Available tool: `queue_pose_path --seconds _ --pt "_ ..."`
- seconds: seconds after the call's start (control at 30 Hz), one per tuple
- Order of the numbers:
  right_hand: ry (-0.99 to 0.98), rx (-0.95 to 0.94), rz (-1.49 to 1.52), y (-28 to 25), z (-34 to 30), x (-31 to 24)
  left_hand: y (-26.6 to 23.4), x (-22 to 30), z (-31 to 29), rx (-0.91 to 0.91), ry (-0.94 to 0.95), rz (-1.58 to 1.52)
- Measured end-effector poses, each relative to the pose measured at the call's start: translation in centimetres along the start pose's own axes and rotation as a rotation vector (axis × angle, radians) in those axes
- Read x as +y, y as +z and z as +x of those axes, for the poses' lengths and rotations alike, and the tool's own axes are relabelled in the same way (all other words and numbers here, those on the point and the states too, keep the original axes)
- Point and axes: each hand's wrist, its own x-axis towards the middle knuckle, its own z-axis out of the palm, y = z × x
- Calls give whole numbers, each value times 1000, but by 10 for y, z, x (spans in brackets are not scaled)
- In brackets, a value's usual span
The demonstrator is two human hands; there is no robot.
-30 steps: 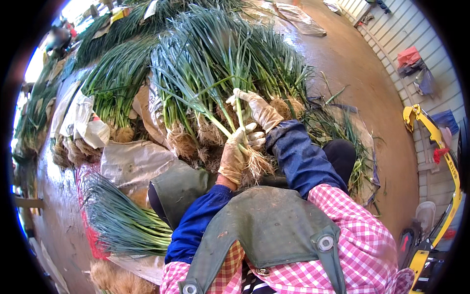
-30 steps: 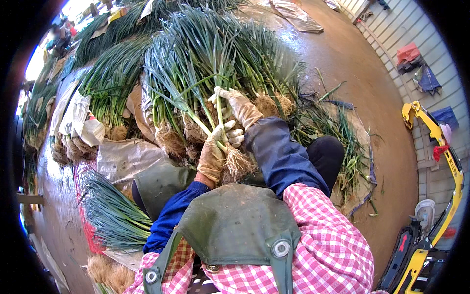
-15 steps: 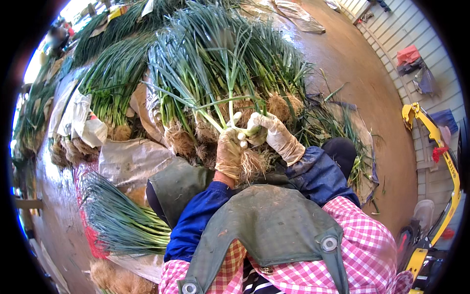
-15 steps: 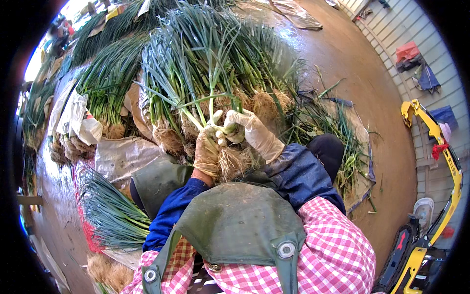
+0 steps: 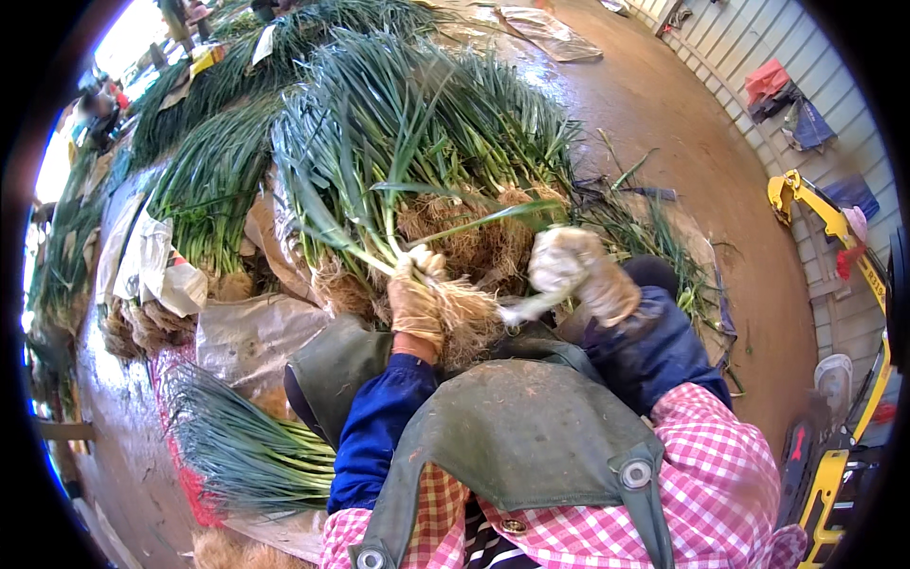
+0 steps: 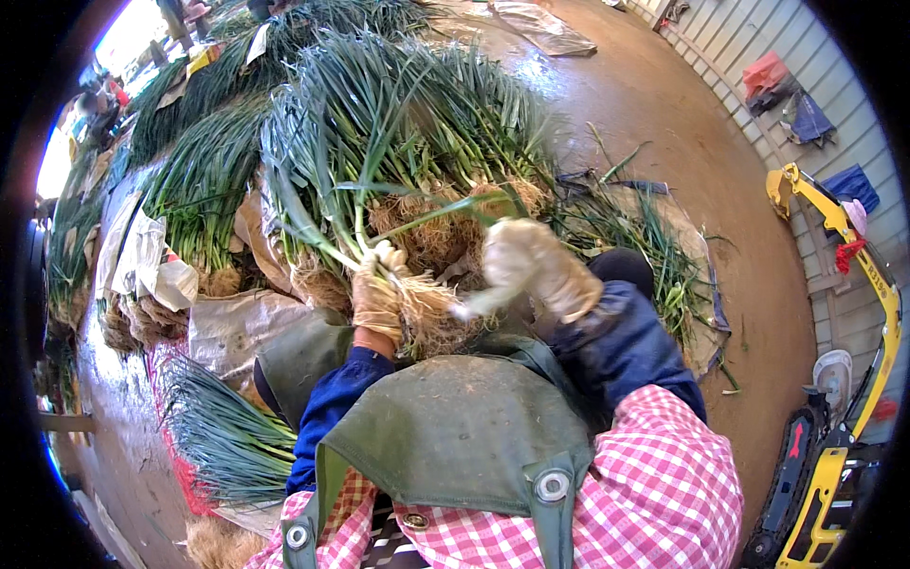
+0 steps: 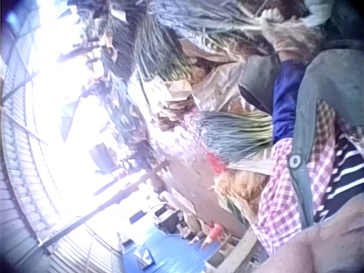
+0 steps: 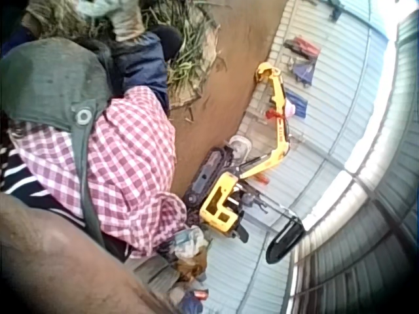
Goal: The person cleans green onions by pulling off outer leaves and trimming the roots by hand before placing them into a separate bundle.
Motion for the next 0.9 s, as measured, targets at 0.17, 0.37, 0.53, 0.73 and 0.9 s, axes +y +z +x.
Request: queue_pose_path --seconds 0.17,0.37,0.53,0.73,0.9 --pt "179 795 -1153 24 -95 -147 74 38 -18 5 122 327" --pt "1178 1109 -2274 -70 -147 -196 128 58 -48 -13 328 400" --pt "599 717 -2020 -71 46 -87 72 39 -19 130 184 344" --pt "12 968 -2046 -117 181 -4 48 8 -4 334 -23 233" --pt "184 798 -2083 -134 202 -6 46 10 -4 355 -37 255"
